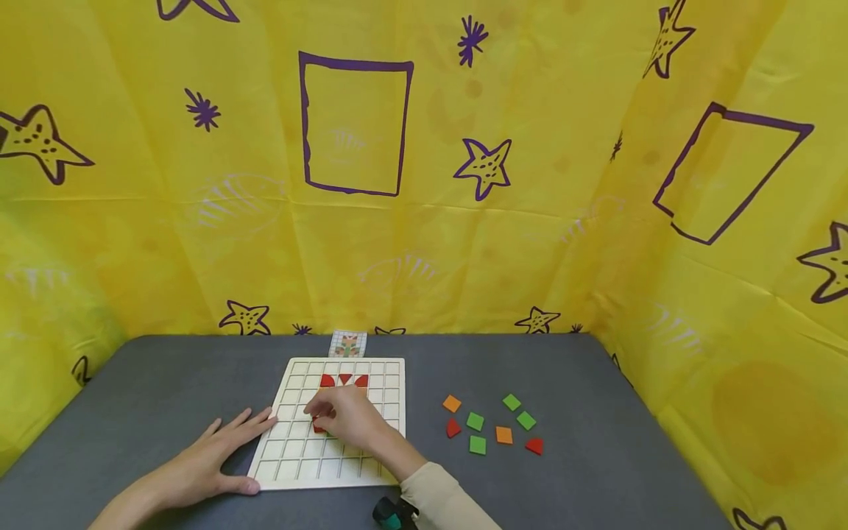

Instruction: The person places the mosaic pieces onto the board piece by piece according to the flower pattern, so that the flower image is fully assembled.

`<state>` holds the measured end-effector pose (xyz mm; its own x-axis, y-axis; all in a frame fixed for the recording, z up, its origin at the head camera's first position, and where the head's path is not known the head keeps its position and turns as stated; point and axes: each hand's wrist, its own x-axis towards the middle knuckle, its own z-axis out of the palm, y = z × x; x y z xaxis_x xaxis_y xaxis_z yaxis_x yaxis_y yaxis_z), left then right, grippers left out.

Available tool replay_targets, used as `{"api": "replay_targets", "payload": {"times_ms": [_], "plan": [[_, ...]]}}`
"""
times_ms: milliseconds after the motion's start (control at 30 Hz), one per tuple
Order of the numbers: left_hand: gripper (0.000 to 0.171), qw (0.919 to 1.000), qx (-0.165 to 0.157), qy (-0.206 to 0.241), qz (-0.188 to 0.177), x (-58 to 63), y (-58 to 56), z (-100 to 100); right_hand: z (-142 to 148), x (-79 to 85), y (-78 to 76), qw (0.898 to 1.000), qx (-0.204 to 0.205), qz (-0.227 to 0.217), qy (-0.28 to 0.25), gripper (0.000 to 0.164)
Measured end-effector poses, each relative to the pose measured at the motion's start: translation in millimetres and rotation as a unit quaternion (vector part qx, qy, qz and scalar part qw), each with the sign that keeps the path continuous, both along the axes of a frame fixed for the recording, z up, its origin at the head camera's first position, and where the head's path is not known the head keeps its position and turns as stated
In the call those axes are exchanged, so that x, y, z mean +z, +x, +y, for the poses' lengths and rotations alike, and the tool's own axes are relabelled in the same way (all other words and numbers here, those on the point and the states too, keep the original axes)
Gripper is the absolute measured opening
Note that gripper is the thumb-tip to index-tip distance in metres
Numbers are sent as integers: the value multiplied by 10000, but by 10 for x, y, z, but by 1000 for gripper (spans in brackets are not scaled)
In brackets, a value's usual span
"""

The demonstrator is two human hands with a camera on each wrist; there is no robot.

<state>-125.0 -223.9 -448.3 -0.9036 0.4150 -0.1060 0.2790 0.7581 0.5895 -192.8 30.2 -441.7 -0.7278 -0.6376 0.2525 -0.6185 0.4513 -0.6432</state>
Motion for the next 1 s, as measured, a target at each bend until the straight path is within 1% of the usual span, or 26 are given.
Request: {"api": "replay_targets", "payload": {"times_ms": [133,200,367,633,733,867,1000], "plan": [[97,10000,-23,11,62,4,7,0,-22,-22,21,10000,-15,28,62,14],[97,10000,-10,-3,54,3,6,2,-35,-30,28,9999,-37,112,74,13],[97,9999,68,-52,-78,0,-11,10,-73,-55,42,9991,-134,335,217,11],[96,9999,76,-77,-49,-3,-1,7,-99,-33,58,9980,-163,402,468,11],[97,9997,132,-106,-146,-2,-7,16,-109,-22,59,9974,-170,366,589,11],[97,9997,142,-131,-174,-6,-16,20,-132,-14,58,9958,-207,404,794,12],[96,9998,91,-145,-74,-18,-24,16,-148,-17,53,9950,-255,420,870,11]]}}
